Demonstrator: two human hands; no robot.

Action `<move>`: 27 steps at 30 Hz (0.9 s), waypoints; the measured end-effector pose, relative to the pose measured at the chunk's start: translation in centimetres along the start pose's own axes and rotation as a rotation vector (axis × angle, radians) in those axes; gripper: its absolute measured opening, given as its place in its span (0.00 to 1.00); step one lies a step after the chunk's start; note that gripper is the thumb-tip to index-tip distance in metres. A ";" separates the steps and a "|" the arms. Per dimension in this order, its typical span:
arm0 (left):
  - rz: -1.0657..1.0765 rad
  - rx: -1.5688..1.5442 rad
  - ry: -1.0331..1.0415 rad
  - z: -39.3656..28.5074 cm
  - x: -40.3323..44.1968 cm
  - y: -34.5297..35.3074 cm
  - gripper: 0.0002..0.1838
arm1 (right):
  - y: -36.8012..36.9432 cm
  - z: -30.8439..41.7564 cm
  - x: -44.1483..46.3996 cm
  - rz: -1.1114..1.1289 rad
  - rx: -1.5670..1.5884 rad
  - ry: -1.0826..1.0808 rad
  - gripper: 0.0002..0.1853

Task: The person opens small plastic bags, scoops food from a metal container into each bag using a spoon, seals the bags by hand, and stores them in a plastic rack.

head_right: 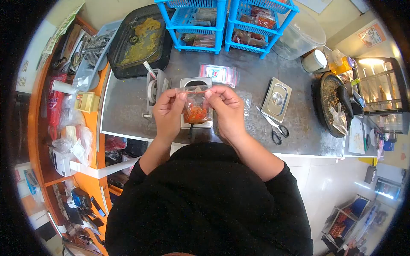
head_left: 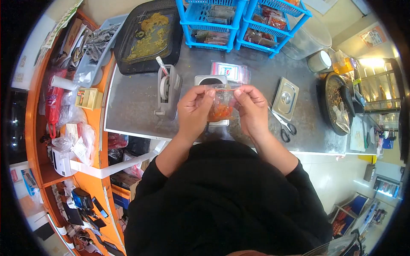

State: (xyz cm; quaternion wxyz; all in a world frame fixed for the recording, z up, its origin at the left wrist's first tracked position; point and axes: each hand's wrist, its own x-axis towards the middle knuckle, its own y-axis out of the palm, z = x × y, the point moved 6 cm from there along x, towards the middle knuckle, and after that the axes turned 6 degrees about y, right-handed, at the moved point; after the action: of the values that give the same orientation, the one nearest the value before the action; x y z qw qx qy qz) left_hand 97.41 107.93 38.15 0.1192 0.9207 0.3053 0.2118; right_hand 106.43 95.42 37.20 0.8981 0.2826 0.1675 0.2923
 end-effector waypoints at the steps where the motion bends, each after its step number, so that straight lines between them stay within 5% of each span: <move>1: 0.007 -0.005 -0.002 0.1 0.1 0.1 0.06 | 0.0 0.0 0.0 0.003 -0.030 -0.005 0.04; 27: 0.059 0.059 -0.097 2.1 0.8 0.1 0.06 | -0.1 -0.8 1.3 0.003 -0.283 0.030 0.05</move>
State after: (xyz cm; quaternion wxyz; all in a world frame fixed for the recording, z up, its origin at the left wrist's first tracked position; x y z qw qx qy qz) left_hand 99.02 108.10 36.60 0.1003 0.9416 0.2781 0.1610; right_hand 107.09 96.50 36.31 0.9260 0.1489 0.1375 0.3186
